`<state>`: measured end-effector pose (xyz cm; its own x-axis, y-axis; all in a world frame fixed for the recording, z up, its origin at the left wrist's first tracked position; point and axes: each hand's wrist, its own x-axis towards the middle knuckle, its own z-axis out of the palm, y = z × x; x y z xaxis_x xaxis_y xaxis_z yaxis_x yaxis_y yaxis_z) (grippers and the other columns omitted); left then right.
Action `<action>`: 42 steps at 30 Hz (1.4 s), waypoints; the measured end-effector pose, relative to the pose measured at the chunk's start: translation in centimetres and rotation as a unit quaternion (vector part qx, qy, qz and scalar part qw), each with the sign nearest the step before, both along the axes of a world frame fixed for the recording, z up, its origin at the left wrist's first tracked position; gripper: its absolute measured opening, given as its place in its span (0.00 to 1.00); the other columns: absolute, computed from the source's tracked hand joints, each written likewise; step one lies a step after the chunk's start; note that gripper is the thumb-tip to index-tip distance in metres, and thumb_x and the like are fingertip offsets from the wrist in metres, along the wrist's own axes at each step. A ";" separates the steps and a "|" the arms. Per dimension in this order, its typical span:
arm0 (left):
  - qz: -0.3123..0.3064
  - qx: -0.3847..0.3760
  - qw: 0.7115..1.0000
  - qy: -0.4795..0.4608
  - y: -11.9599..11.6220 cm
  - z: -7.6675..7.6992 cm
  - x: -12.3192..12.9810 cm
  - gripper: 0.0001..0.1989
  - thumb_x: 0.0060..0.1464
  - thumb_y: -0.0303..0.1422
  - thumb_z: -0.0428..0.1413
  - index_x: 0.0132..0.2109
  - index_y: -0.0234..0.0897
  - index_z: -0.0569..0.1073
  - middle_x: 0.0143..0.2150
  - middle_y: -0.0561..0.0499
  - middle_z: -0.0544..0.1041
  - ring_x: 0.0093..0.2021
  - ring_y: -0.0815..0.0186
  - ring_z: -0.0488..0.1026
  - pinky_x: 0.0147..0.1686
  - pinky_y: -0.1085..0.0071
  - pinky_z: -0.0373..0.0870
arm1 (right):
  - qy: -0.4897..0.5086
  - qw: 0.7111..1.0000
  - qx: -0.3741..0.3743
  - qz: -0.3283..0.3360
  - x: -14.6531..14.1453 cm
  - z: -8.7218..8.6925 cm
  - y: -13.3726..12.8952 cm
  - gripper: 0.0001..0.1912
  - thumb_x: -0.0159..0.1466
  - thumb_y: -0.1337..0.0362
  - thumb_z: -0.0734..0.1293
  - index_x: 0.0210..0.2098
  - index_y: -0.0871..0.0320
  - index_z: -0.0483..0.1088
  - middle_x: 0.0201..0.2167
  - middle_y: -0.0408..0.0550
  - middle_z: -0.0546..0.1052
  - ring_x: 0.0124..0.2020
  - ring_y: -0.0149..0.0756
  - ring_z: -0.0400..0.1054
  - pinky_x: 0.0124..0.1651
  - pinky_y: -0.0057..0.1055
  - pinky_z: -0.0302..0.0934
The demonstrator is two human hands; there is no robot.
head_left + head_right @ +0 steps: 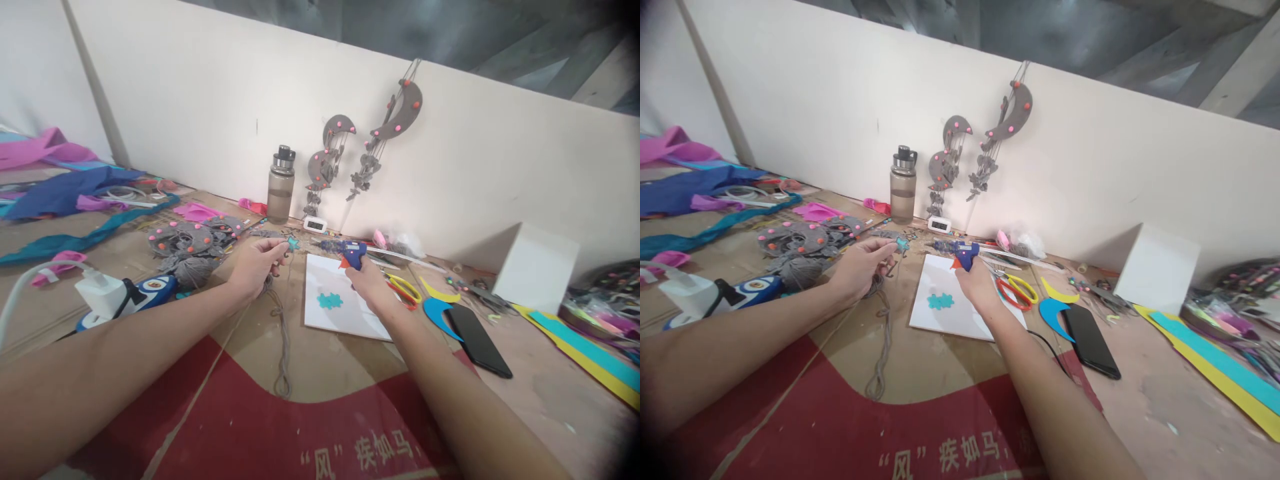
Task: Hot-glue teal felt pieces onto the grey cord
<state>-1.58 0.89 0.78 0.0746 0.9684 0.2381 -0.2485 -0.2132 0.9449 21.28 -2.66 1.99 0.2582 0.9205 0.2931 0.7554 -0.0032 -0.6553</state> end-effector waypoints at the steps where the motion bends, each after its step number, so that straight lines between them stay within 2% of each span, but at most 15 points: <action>1: 0.004 -0.003 1.000 -0.002 0.1 -0.1 0.0 0.13 0.44 0.40 0.61 0.32 0.33 0.73 0.21 0.54 0.69 0.18 0.77 0.61 0.16 0.80 0.55 | 0.049 0.998 0.027 0.017 -0.6 0.2 -0.3 0.12 0.53 0.66 0.60 0.38 0.59 0.66 0.28 0.46 0.73 0.24 0.32 0.67 0.22 0.26 0.61; 5: 0.024 -0.018 0.999 -0.022 0.5 -0.2 -0.2 0.14 0.42 0.40 0.62 0.32 0.32 0.73 0.22 0.54 0.68 0.19 0.76 0.63 0.15 0.81 0.54 | 0.199 0.969 0.096 0.110 -3.3 1.1 -1.7 0.16 0.54 0.63 0.62 0.42 0.57 0.59 0.35 0.44 0.69 0.28 0.31 0.69 0.23 0.26 0.66; 8: 0.040 -0.030 0.998 -0.040 0.7 -0.1 -0.2 0.14 0.40 0.39 0.63 0.31 0.32 0.74 0.25 0.53 0.69 0.22 0.75 0.65 0.14 0.81 0.54 | 0.230 0.953 0.121 0.154 -4.6 1.1 -2.5 0.16 0.57 0.62 0.62 0.44 0.56 0.58 0.35 0.43 0.70 0.30 0.31 0.70 0.24 0.26 0.66; 12: 0.041 -0.037 0.997 -0.051 0.7 -0.1 -0.3 0.14 0.38 0.38 0.64 0.30 0.32 0.73 0.27 0.53 0.70 0.22 0.75 0.64 0.14 0.82 0.53 | 0.178 0.965 0.119 0.153 -5.1 0.8 -3.1 0.16 0.58 0.62 0.61 0.46 0.55 0.60 0.33 0.42 0.70 0.23 0.26 0.66 0.22 0.24 0.61; 15: 0.035 -0.032 0.998 -0.046 0.7 -0.2 -0.2 0.14 0.38 0.39 0.64 0.30 0.32 0.74 0.26 0.53 0.70 0.22 0.75 0.64 0.13 0.82 0.52 | 0.126 0.974 0.118 0.148 -5.1 0.6 -3.4 0.18 0.59 0.63 0.61 0.49 0.55 0.60 0.34 0.43 0.71 0.22 0.26 0.64 0.25 0.26 0.62; 19: 0.032 -0.027 0.999 -0.026 0.4 -0.1 -0.1 0.15 0.39 0.40 0.63 0.29 0.32 0.74 0.27 0.51 0.71 0.22 0.75 0.64 0.14 0.81 0.52 | 0.049 0.980 0.145 0.131 -5.2 0.6 -3.8 0.21 0.60 0.63 0.60 0.53 0.54 0.58 0.39 0.48 0.73 0.31 0.33 0.67 0.35 0.32 0.63; 23: 0.037 -0.028 0.999 -0.014 0.2 0.0 -0.1 0.14 0.39 0.39 0.63 0.30 0.31 0.74 0.27 0.50 0.72 0.22 0.75 0.65 0.14 0.82 0.53 | 0.000 0.982 0.138 0.126 -5.3 0.6 -4.0 0.19 0.60 0.63 0.60 0.52 0.56 0.58 0.39 0.50 0.74 0.37 0.39 0.68 0.40 0.36 0.62; 33: 0.033 -0.024 0.999 -0.004 0.3 -0.3 0.0 0.13 0.41 0.39 0.62 0.30 0.33 0.74 0.23 0.52 0.71 0.20 0.75 0.64 0.14 0.81 0.53 | 0.000 0.984 0.118 0.134 -5.7 0.8 -4.4 0.18 0.61 0.65 0.58 0.51 0.56 0.58 0.39 0.50 0.76 0.39 0.41 0.70 0.42 0.37 0.62; 42: 0.034 -0.019 0.999 0.000 0.3 -0.2 0.0 0.13 0.41 0.39 0.62 0.30 0.33 0.74 0.24 0.52 0.71 0.20 0.75 0.64 0.14 0.81 0.54 | -0.006 0.986 0.115 0.118 -5.7 0.9 -4.4 0.18 0.61 0.64 0.58 0.51 0.56 0.58 0.40 0.51 0.75 0.39 0.42 0.70 0.41 0.37 0.61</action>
<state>-1.56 1.14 0.61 0.0087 0.9794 0.2018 -0.2338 -0.1942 0.9527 15.57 -7.09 2.89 0.0398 0.8633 0.5030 0.7257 0.3211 -0.6085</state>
